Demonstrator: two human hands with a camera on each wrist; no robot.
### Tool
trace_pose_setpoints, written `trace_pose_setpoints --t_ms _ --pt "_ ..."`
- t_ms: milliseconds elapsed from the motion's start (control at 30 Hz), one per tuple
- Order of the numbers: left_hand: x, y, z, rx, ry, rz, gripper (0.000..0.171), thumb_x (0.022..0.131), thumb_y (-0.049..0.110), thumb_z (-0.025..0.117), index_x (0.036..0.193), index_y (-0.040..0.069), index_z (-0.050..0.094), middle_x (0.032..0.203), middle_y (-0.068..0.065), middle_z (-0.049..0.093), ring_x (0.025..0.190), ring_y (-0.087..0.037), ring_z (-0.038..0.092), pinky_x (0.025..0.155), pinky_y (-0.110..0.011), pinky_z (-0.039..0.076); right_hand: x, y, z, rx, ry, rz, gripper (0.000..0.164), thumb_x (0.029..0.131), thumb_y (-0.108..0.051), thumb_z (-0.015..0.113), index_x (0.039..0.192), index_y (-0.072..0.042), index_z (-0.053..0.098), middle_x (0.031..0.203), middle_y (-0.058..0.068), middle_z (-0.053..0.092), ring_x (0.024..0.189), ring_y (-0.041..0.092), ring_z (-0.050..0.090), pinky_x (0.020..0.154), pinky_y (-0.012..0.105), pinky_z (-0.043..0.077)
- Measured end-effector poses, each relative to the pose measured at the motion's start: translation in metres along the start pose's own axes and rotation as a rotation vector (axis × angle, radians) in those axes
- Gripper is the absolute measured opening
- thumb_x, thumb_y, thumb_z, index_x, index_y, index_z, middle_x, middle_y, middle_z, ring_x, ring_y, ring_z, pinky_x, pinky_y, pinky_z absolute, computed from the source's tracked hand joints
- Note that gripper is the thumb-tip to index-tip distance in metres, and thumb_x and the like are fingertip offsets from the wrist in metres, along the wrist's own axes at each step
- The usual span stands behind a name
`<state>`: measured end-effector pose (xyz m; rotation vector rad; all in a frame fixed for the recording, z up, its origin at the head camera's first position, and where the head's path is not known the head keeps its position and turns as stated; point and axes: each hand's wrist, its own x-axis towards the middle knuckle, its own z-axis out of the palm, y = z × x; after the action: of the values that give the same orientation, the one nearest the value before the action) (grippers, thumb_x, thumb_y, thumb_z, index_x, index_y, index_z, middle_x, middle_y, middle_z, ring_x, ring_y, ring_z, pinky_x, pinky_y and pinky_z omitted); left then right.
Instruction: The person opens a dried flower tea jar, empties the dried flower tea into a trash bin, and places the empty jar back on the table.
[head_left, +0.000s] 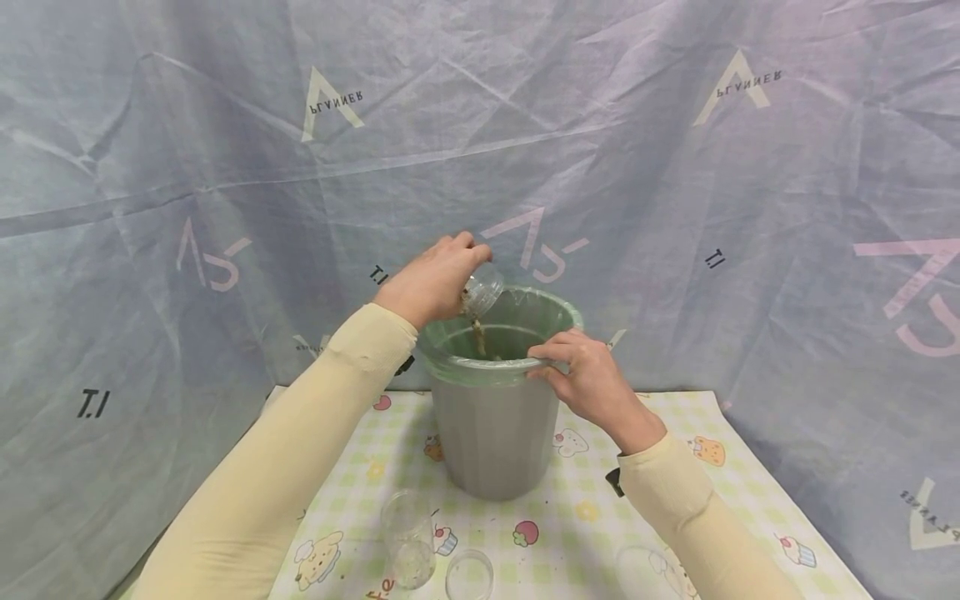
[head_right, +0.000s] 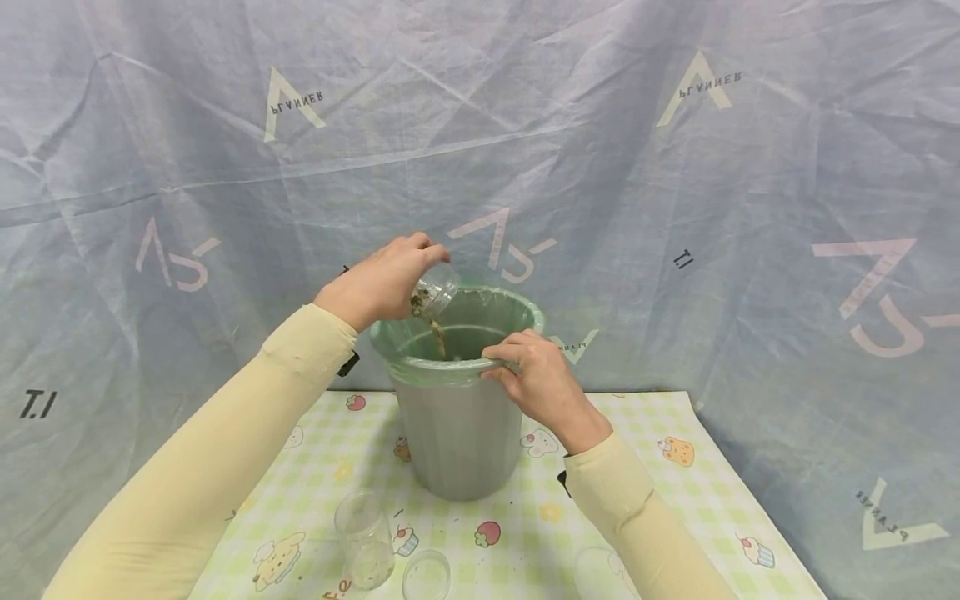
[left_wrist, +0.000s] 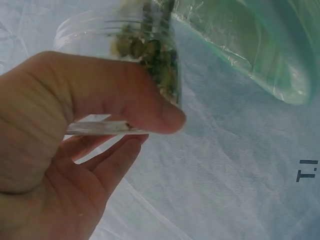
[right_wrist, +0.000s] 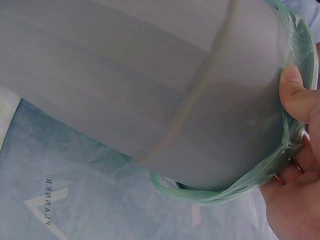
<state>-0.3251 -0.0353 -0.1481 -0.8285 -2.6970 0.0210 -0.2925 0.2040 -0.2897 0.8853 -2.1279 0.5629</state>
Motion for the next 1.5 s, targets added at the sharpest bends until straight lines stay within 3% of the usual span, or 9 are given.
trace_pose_setpoints --t_ms 233,700,1100,1500 --pt "0.001 0.004 0.0 0.034 0.003 0.017 0.074 0.083 -0.003 0.083 0.148 0.015 0.051 0.138 -0.009 0.049 0.127 -0.032 0.049 0.099 -0.038 0.05 0.0 0.001 0.0 0.0 0.005 -0.001 0.03 0.076 -0.01 0.09 0.105 -0.009 0.082 0.095 0.001 0.075 0.091 0.02 0.069 0.073 0.036 0.057" --pt "0.0 0.009 0.001 0.1 0.011 0.035 0.064 0.088 -0.009 0.074 0.145 0.013 0.056 0.132 -0.011 0.053 0.119 -0.031 0.052 0.092 -0.035 0.053 0.0 0.0 0.001 0.011 0.005 0.005 0.03 0.076 -0.009 0.09 0.105 -0.009 0.082 0.095 0.001 0.075 0.09 0.02 0.069 0.072 0.035 0.057" --pt "0.0 0.014 0.006 0.14 -0.032 0.019 0.059 0.094 -0.008 0.068 0.147 0.015 0.056 0.136 -0.013 0.052 0.124 -0.033 0.051 0.093 -0.038 0.053 -0.001 -0.001 0.0 0.012 -0.001 0.007 0.031 0.076 -0.01 0.091 0.105 -0.01 0.082 0.096 0.0 0.075 0.09 0.02 0.069 0.073 0.036 0.057" --pt "0.007 0.03 0.012 0.301 -0.071 0.033 0.053 0.095 0.001 0.071 0.142 0.022 0.063 0.138 -0.009 0.056 0.129 -0.03 0.052 0.094 -0.038 0.056 -0.001 0.0 0.001 0.008 0.001 0.0 0.031 0.076 -0.01 0.09 0.105 -0.009 0.081 0.096 0.0 0.075 0.09 0.02 0.069 0.073 0.036 0.057"
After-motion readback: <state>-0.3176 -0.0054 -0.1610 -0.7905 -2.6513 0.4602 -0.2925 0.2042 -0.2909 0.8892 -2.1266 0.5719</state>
